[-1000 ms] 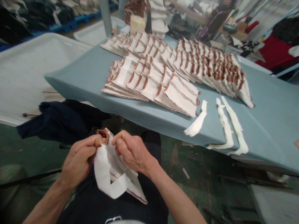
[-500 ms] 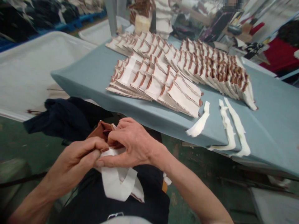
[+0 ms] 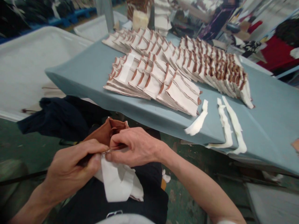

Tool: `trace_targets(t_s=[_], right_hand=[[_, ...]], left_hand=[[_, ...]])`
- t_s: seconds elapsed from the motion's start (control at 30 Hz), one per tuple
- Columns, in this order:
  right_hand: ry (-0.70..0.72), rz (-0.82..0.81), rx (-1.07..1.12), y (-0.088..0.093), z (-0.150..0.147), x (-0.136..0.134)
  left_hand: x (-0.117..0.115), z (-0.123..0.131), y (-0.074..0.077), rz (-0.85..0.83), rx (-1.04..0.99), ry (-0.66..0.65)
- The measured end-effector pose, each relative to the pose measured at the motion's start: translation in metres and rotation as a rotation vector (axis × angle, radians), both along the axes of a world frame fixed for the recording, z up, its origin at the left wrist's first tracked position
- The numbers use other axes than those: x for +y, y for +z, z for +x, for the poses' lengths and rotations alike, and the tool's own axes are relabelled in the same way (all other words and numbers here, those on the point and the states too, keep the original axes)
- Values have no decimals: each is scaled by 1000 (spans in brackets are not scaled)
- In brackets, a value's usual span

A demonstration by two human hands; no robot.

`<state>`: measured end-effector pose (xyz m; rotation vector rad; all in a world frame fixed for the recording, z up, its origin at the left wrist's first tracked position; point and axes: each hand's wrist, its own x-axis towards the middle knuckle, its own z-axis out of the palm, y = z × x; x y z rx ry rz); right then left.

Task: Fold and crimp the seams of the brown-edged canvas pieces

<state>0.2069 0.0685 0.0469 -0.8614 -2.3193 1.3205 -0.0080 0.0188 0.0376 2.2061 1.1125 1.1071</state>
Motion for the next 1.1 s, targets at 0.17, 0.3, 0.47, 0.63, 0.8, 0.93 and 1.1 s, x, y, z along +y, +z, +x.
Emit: trace_targets(t_s=[0.17, 0.3, 0.47, 0.63, 0.8, 0.93, 1.1], right_hand=[[5, -339, 32, -3, 1, -5], [25, -739, 220, -11, 0, -13], [-42, -978, 362, -24, -6, -23], [-265, -906, 367, -34, -14, -29], [-185, -250, 95, -13, -2, -30], [-133, 146, 21, -1, 6, -34], [-110, 195, 42, -3, 7, -37]], left_hand=[[-1, -7, -15, 76, 29, -88], [-5, -17, -25, 124, 44, -193], [-11, -18, -42, 57, 117, -104], [-3, -14, -57, 235, 62, -111], [-9, -15, -42, 66, 14, -119], [-8, -17, -19, -302, 12, -234], [8, -14, -9, -233, 107, -382]])
